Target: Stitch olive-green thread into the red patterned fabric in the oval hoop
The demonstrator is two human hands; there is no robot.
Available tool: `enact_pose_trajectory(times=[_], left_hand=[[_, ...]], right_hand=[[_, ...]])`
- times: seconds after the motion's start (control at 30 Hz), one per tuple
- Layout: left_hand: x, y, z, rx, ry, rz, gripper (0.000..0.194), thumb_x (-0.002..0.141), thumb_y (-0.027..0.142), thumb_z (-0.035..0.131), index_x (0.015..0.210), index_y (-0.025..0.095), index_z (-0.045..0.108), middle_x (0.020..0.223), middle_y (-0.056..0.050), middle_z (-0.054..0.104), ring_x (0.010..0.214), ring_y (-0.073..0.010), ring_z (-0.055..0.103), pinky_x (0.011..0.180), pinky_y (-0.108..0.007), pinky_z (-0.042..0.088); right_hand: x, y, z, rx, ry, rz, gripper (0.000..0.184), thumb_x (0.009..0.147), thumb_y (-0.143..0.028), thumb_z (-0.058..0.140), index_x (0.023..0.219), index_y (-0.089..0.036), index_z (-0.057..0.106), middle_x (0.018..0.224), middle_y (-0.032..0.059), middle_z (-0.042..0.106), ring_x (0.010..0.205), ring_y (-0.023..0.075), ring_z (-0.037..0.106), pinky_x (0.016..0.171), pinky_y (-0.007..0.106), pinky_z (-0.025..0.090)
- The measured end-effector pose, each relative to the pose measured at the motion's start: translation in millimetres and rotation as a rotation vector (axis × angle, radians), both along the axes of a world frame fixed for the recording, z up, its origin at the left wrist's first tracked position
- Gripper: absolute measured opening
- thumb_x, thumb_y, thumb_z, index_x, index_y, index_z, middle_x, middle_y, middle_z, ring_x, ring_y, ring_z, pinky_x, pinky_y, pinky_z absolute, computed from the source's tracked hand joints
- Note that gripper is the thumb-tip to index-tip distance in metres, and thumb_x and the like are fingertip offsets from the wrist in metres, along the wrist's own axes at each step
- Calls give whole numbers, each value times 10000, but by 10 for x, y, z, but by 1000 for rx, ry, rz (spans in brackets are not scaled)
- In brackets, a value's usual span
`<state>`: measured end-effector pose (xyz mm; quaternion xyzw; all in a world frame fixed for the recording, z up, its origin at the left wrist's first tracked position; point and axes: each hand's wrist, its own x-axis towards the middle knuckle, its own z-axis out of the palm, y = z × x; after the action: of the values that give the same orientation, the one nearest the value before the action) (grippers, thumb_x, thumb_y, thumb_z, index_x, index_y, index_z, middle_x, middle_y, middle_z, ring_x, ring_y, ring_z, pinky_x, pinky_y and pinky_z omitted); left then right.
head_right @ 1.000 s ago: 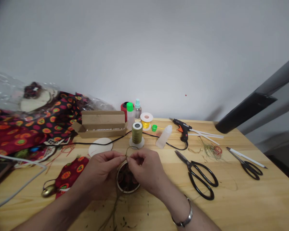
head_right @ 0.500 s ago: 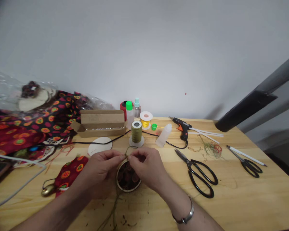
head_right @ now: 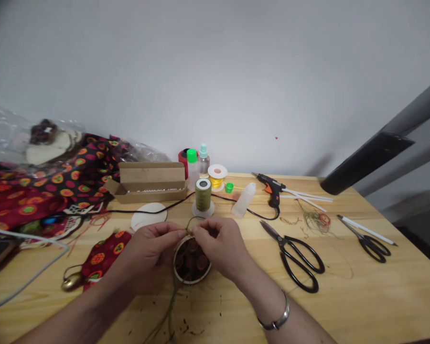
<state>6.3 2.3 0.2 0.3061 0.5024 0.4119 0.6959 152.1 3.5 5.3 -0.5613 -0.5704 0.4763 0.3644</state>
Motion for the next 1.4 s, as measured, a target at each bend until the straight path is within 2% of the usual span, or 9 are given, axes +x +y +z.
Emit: enact_pose_trajectory(times=[0.17, 0.33, 0.53, 0.63, 0.7, 0.87, 0.97, 1.23, 1.4], left_hand=[[-16, 3, -37, 25, 25, -20, 132, 599, 253, 701, 632, 132, 659, 525, -6, 639, 479, -122, 561, 484, -222, 419], [-18, -4, 9, 66, 88, -28, 114, 596, 234, 692, 605, 125, 660, 528, -6, 643, 474, -111, 546, 485, -215, 431], [-22, -15, 28, 137, 216, -42, 92, 617, 228, 675, 634, 138, 682, 560, -3, 661, 509, -107, 556, 500, -190, 437], [-20, -11, 18, 140, 223, -46, 80, 619, 222, 670, 629, 144, 683, 562, -1, 663, 513, -110, 561, 500, -189, 441], [-19, -8, 13, 135, 225, -45, 73, 617, 217, 670, 624, 145, 679, 560, 0, 664, 514, -112, 564, 502, -190, 444], [-18, -6, 18, 126, 207, -57, 88, 618, 229, 677, 630, 142, 675, 555, 3, 664, 502, -106, 559, 490, -184, 437], [-21, -12, 32, 131, 212, -63, 91, 619, 231, 679, 627, 140, 678, 553, 2, 663, 503, -106, 559, 491, -184, 436], [-25, -26, 37, 144, 217, -47, 104, 617, 239, 679, 625, 136, 675, 566, -14, 667, 511, -122, 561, 504, -210, 431], [-8, -16, 78, 105, 147, -35, 106, 603, 235, 683, 609, 129, 672, 518, -1, 641, 460, -100, 525, 460, -194, 397]], right_hand=[[-31, -33, 4, -23, 0, 13, 183, 702, -303, 579, 644, -131, 597, 533, 4, 549, 480, 108, 484, 467, 226, 393], [-42, -69, -21, 82, -119, 4, 138, 709, -257, 570, 647, -142, 615, 553, 7, 575, 474, 97, 480, 435, 202, 363], [-21, -93, -26, 282, -273, 17, 119, 726, -200, 551, 667, -173, 651, 555, -7, 575, 508, 92, 481, 476, 197, 357], [-27, -94, -25, 298, -276, 14, 118, 727, -200, 550, 676, -176, 654, 561, -5, 578, 513, 96, 484, 479, 202, 356], [-33, -85, -29, 239, -224, 6, 115, 724, -213, 553, 679, -165, 648, 560, 0, 576, 508, 100, 488, 470, 204, 360], [-33, -33, -29, -45, 11, -2, 132, 680, -256, 591, 652, -130, 617, 570, 17, 578, 502, 112, 495, 470, 228, 387], [-26, -3, -12, -157, 171, -5, 152, 640, -274, 635, 626, -125, 608, 540, 0, 561, 487, 101, 481, 478, 231, 384], [11, 18, -44, -325, 473, 7, 181, 615, -267, 702, 622, -110, 612, 479, -39, 507, 413, 41, 379, 420, 186, 258], [45, 35, -95, -388, 561, 79, 184, 638, -262, 696, 624, -104, 603, 485, -40, 496, 399, 39, 384, 411, 183, 267]])
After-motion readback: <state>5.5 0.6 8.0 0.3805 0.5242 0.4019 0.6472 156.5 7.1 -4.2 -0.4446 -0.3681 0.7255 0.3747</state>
